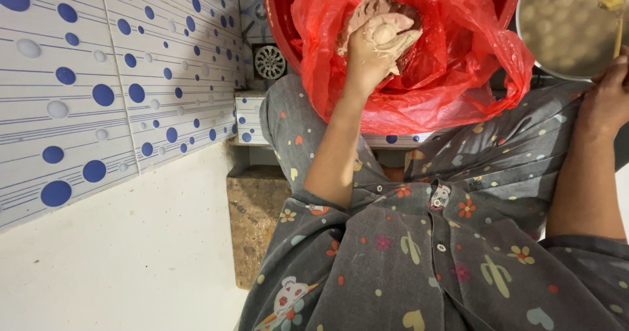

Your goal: Forming small meatballs by squeezing paste through the hand and scooping it with a spoon into a pot of water.

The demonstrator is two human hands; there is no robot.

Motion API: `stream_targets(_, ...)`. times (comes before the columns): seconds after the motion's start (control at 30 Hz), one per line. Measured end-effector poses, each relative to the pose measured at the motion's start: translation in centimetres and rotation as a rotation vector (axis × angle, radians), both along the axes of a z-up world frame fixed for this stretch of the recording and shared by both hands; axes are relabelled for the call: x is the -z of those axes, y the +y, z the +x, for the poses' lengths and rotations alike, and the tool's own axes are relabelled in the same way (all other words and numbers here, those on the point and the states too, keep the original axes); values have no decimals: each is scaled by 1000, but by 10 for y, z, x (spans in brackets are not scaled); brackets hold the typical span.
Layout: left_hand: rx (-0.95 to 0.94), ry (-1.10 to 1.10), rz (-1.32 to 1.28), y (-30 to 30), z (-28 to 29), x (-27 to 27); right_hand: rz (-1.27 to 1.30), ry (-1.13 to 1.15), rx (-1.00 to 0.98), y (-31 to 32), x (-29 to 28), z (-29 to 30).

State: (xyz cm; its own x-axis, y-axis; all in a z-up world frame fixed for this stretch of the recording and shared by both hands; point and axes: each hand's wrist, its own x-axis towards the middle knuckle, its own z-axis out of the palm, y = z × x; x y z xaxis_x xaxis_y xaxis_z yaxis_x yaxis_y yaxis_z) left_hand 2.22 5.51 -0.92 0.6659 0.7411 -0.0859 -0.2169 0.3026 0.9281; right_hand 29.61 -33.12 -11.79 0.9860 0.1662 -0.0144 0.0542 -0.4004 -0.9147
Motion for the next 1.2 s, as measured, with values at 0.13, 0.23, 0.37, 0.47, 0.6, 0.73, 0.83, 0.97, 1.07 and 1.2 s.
stream_targets(0.13,5,32,115,3,-3,8,-19,132,156,12,-12,-5)
stream_targets(0.23,12,175,82,3,0,18,11,141,132,3,2,5)
stream_targets(0.37,78,81,-257,5,-1,0,-100,101,49,15,-30,-15)
stream_targets(0.47,159,91,-312,6,-2,2,-92,90,45,20,-37,-20)
stream_targets(0.6,126,336,-246,8,-3,-22,-106,79,79,11,-21,-9)
stream_targets(0.73,119,-206,-394,3,-1,17,-61,103,82,13,-24,-12)
stream_targets(0.83,80,-146,-177,-1,-2,8,-87,76,83,12,-21,-12)
stream_targets(0.97,63,86,139,2,-5,6,-57,64,83,15,-23,-13)
stream_targets(1.07,77,127,44,2,-3,9,-28,97,96,-1,4,2)
stream_targets(1.2,-7,289,-1,3,1,28,-73,24,-30,-3,0,1)
